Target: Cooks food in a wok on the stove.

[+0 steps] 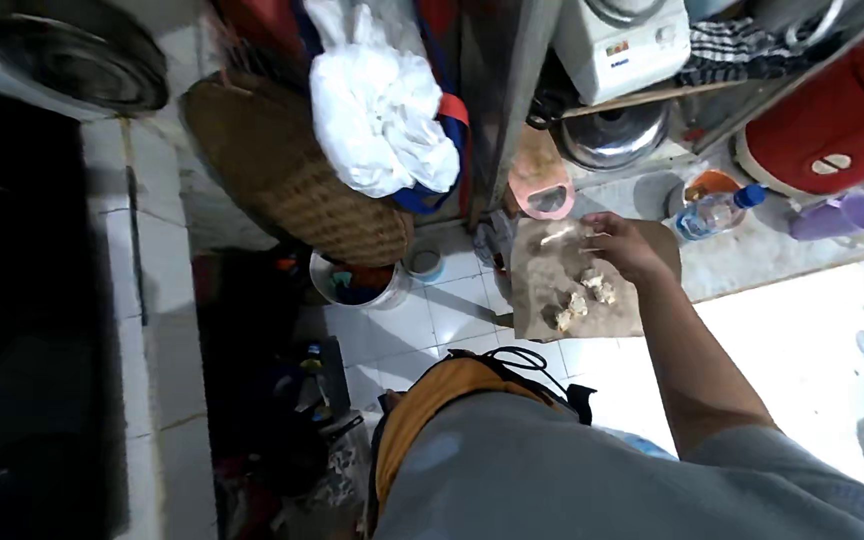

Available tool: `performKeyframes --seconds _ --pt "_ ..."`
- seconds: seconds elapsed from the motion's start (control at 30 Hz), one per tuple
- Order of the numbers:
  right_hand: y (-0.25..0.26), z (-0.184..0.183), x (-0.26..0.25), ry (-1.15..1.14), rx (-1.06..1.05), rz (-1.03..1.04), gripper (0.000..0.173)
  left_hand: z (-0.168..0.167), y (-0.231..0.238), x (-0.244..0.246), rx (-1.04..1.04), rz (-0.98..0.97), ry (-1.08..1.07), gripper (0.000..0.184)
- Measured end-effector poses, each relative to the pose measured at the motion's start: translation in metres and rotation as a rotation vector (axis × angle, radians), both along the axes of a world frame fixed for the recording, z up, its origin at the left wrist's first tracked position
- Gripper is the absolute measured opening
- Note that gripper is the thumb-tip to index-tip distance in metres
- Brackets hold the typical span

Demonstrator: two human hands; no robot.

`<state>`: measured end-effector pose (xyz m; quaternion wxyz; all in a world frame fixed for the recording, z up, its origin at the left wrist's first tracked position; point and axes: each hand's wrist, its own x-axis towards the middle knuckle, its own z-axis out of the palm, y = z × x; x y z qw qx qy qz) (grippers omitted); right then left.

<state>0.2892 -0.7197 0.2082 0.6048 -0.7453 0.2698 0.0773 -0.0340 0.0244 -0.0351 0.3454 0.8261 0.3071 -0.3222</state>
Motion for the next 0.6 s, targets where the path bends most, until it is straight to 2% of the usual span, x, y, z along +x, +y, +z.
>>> performKeyframes --seconds 0.07,0.1,0.17,0.27,0.37,0.5,0.6 --pt "0.017 0.028 -0.003 -0.092 0.069 0.099 0.05 0.141 -0.083 0.078 -0.177 0.332 0.104 0.042" --pt "0.028 0.041 -0.004 -0.115 0.06 0.174 0.049 0.19 -0.108 0.104 -0.238 0.52 0.047 0.041" --pt "0.056 0.054 0.004 -0.158 0.016 0.3 0.055 0.243 -0.121 0.128 -0.358 0.822 -0.245 0.042" --pt "0.12 0.061 0.024 -0.188 0.017 0.49 0.063 0.305 -0.108 0.15 -0.427 1.045 -0.646 0.047" --pt "0.183 0.059 0.036 -0.209 0.114 0.622 0.063 0.353 -0.083 0.158 -0.454 1.223 -0.857 0.055" --pt "0.281 0.071 0.049 -0.182 0.185 0.755 0.057 0.378 -0.029 0.157 -0.596 1.378 -1.001 0.065" --pt "0.352 0.081 0.056 -0.204 0.207 0.841 0.056 0.393 0.013 0.173 -0.677 1.389 -1.017 0.072"
